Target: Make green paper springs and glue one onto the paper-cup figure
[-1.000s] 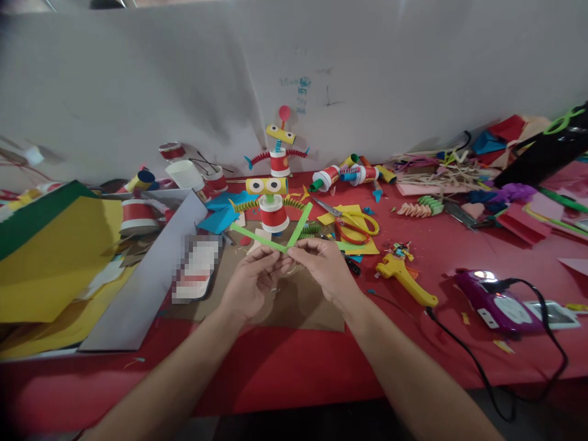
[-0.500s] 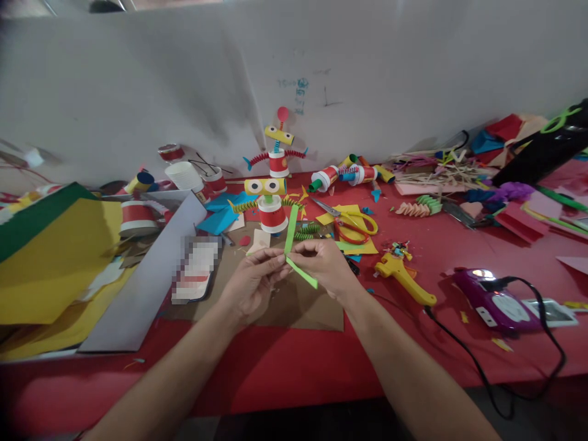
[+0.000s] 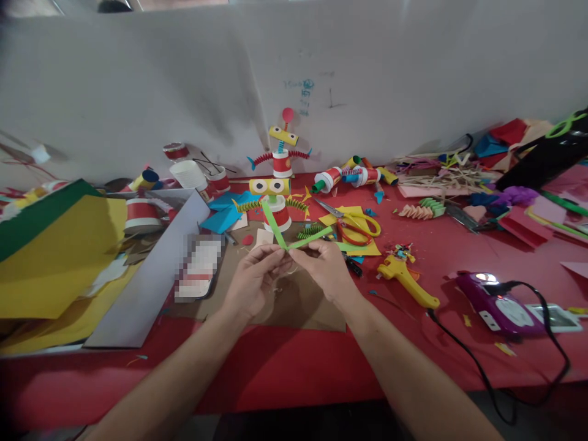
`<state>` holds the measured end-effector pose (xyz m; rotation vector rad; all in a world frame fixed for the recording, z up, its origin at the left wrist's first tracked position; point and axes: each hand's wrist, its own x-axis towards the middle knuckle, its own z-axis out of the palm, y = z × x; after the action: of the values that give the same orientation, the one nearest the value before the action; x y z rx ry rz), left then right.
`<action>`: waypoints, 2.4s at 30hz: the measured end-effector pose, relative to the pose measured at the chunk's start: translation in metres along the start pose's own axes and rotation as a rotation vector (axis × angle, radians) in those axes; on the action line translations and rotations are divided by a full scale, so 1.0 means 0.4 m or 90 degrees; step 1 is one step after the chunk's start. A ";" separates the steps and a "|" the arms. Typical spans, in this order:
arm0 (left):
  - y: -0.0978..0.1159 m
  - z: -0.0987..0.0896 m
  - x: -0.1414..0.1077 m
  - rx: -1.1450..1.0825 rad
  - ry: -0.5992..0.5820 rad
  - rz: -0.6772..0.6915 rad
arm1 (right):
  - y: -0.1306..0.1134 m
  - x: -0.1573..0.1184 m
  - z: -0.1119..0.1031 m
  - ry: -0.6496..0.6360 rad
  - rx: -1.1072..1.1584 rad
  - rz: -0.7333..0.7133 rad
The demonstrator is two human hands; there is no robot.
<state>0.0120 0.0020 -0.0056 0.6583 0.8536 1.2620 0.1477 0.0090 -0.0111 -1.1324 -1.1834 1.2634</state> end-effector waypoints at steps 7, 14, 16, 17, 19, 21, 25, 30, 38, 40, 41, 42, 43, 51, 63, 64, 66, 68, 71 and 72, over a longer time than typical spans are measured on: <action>0.010 -0.003 0.001 0.039 0.002 -0.035 | -0.004 0.002 -0.004 0.007 -0.131 -0.012; 0.006 -0.010 0.007 0.019 -0.019 -0.048 | -0.008 0.006 -0.002 -0.015 -0.053 0.028; 0.005 -0.009 0.006 0.014 -0.020 -0.047 | -0.009 0.006 -0.004 -0.016 -0.029 0.041; 0.005 -0.009 0.006 0.014 -0.021 -0.046 | -0.010 0.006 -0.005 -0.013 -0.023 0.045; 0.005 -0.007 0.005 0.013 -0.023 -0.046 | -0.011 0.005 -0.007 -0.007 -0.030 0.039; 0.005 -0.004 0.004 0.014 -0.019 -0.043 | -0.010 0.004 -0.009 0.000 -0.054 0.015; 0.003 0.003 0.000 0.029 0.015 -0.024 | -0.005 0.003 -0.009 -0.004 -0.055 0.003; -0.004 0.014 -0.008 0.029 0.047 0.029 | 0.000 0.002 -0.006 0.004 -0.009 0.012; -0.003 0.006 -0.004 0.087 0.039 0.003 | -0.010 -0.001 -0.009 0.046 -0.194 -0.112; -0.004 0.003 -0.002 0.125 0.035 -0.005 | -0.011 -0.002 -0.007 0.043 -0.191 -0.092; -0.005 0.002 -0.002 0.134 0.034 -0.003 | -0.010 -0.002 -0.005 0.038 -0.169 -0.072; -0.008 0.002 -0.002 0.133 0.035 0.002 | -0.009 -0.002 -0.003 0.031 -0.134 -0.048; -0.010 0.002 -0.002 0.120 0.039 0.010 | -0.007 -0.003 0.000 0.023 -0.091 -0.025; -0.008 0.003 0.001 -0.023 0.001 -0.028 | -0.003 -0.004 0.009 0.022 0.055 0.006; 0.001 -0.015 0.013 0.004 -0.041 -0.079 | -0.015 -0.003 0.005 -0.028 0.061 0.008; 0.004 -0.013 0.012 0.008 -0.042 -0.079 | -0.017 -0.003 0.004 -0.033 0.051 0.003; 0.011 -0.010 0.010 0.011 -0.046 -0.076 | -0.021 -0.003 -0.001 -0.055 0.025 -0.005; 0.015 -0.008 0.010 0.011 -0.045 -0.067 | -0.025 -0.003 -0.006 -0.082 -0.006 -0.021; 0.015 -0.007 0.011 0.017 -0.039 -0.050 | -0.029 -0.005 -0.014 -0.118 -0.043 -0.063; 0.014 -0.008 0.012 0.018 -0.035 -0.043 | -0.029 -0.005 -0.014 -0.123 -0.055 -0.079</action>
<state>0.0069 0.0078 -0.0036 0.6788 0.8422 1.1682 0.1543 0.0071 -0.0001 -0.9988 -1.4420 1.2579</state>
